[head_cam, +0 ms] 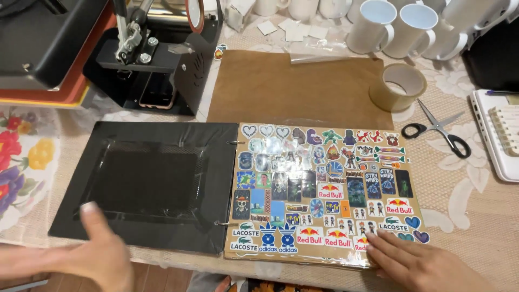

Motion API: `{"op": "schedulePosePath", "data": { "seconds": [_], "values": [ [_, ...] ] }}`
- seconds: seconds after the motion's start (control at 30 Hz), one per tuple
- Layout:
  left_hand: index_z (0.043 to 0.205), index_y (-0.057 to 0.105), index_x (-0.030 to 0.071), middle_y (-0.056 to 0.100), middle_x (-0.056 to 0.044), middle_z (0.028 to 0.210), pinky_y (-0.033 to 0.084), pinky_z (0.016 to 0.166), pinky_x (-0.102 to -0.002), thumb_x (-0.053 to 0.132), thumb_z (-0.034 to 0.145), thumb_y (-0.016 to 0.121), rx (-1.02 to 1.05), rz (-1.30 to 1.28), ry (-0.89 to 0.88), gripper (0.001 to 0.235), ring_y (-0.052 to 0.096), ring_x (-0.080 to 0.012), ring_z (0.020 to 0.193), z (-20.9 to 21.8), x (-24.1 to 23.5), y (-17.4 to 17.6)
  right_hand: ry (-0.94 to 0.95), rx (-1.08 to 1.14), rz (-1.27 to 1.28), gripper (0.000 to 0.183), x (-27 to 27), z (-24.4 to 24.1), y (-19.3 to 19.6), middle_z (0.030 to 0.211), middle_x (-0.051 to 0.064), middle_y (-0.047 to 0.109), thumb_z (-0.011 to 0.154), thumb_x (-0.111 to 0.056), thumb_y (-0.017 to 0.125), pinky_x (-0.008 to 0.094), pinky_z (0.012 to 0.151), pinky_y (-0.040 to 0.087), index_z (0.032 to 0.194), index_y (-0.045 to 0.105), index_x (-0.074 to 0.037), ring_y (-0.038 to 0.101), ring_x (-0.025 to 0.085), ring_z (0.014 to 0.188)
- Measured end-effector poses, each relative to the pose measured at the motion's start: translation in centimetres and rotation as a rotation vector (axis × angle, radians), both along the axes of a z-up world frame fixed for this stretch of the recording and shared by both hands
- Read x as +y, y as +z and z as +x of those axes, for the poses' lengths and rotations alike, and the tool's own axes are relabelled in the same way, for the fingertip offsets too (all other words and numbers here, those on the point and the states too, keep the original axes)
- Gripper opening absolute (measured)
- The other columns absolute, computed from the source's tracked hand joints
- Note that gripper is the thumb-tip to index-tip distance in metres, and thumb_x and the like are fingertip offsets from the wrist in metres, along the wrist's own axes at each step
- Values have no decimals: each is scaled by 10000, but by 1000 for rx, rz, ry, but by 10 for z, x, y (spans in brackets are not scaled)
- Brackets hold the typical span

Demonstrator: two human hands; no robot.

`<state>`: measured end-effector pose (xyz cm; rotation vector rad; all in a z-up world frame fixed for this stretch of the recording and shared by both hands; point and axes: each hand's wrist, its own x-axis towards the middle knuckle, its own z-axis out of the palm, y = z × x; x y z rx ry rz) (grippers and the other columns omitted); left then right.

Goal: Peeling decorative stickers from backing sheets and placing them into a sticker album, including occasional trimming with scissors.

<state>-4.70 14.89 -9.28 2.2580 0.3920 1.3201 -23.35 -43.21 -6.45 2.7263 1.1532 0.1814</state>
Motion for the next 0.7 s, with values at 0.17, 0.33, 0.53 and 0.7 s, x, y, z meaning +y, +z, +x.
{"op": "schedulePosePath", "data": {
  "seconds": [0.17, 0.33, 0.53, 0.7],
  "values": [
    [1449, 511, 103, 497, -110, 1530, 121, 1252, -470, 228, 715, 852, 523, -125, -1165, 819, 350, -274, 1489, -35, -158, 90, -235, 279, 137, 627, 8, 15, 29, 1497, 18, 528, 825, -397, 694, 412, 1041, 421, 1414, 560, -229, 519, 204, 1335],
    [1560, 209, -34, 455, -310, 1477, 210, 1204, -552, 361, 838, 751, 516, 517, -1672, 985, 393, -442, 1408, -72, -262, 49, -218, 163, 75, 1051, 12, 16, 13, 1536, 85, 449, 592, -558, 892, 417, 1101, 355, 1474, 451, -195, 457, 230, 1377],
    [1589, 155, -40, 635, -287, 1272, 338, 1138, -539, 402, 843, 767, 431, 761, -1626, 1061, 576, -407, 1230, -70, -276, 58, -252, 353, 156, 530, 17, 10, 52, 1330, 72, 659, 850, -338, 669, 421, 963, 498, 1344, 592, -159, 654, 252, 1167],
    [1551, 195, -107, 690, -246, 1215, 464, 1042, -495, 236, 988, 641, 291, 588, -1716, 796, 635, -372, 1144, -64, -264, 81, -66, 40, 95, 507, 34, 14, 99, 1345, 77, 627, 883, -247, 520, 440, 1038, 446, 1364, 537, -87, 592, 259, 1225]
  ]
}}
